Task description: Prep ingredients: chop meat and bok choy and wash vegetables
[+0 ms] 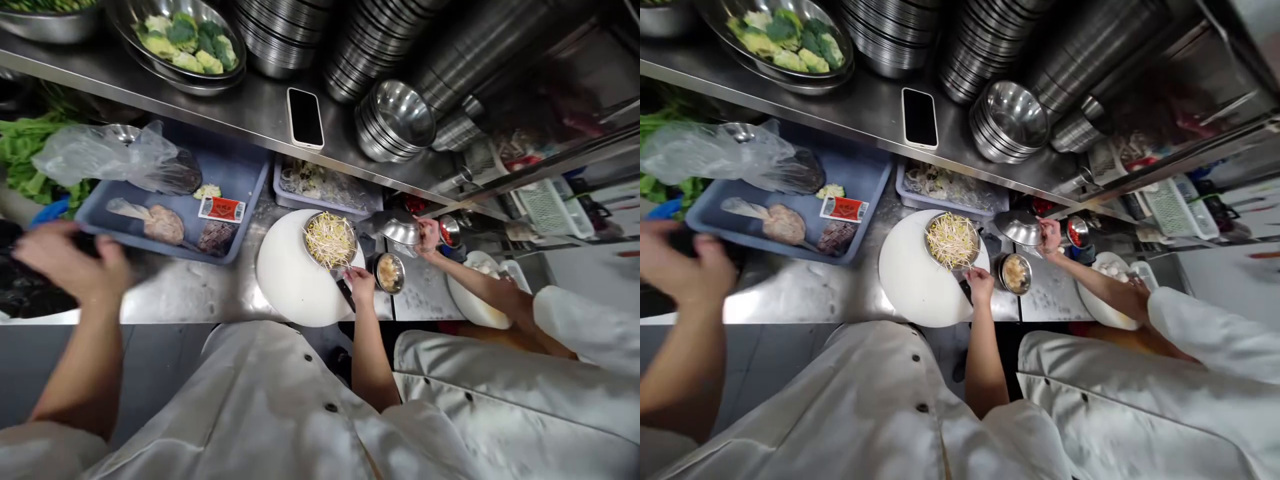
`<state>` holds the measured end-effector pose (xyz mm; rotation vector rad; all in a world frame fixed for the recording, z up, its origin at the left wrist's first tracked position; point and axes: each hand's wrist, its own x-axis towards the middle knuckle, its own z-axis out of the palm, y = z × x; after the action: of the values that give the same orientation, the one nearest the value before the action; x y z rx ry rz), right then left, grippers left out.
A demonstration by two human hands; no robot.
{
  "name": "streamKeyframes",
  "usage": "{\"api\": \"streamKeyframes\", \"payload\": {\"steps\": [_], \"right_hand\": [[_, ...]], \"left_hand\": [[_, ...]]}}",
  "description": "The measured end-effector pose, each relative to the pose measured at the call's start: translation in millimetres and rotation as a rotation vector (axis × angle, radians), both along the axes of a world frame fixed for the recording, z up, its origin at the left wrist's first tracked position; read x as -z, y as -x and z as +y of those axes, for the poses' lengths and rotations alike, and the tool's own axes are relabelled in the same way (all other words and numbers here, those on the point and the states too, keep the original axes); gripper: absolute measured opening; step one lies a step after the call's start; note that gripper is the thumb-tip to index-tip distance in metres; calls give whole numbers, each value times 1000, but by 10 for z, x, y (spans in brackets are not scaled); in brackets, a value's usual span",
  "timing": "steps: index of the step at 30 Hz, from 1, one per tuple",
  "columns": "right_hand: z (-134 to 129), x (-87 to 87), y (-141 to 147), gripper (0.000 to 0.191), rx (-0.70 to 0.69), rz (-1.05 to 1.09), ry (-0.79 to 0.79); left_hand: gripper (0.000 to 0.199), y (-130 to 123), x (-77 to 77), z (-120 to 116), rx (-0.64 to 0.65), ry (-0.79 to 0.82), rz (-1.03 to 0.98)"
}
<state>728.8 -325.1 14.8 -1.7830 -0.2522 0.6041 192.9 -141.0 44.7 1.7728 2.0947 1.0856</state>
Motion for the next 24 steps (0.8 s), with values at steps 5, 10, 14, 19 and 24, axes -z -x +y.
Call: {"api": "streamKeyframes", "payload": {"steps": [5, 10, 14, 19, 24], "right_hand": [[126, 171, 128, 31, 29, 158, -66], [304, 169, 98, 34, 5, 244, -68], [391, 124, 134, 31, -60, 217, -129], [371, 98, 400, 26, -297, 231, -122], [308, 198, 1100, 15, -722, 323, -20]], "left_hand": [[32, -1052, 442, -343, 535, 132, 138], [52, -1441, 810, -199, 527, 212, 250], [51, -1650, 788, 87, 572, 194, 243], [32, -1669, 575, 577, 644, 186, -60], [28, -929, 583, 394, 369, 112, -352]]}}
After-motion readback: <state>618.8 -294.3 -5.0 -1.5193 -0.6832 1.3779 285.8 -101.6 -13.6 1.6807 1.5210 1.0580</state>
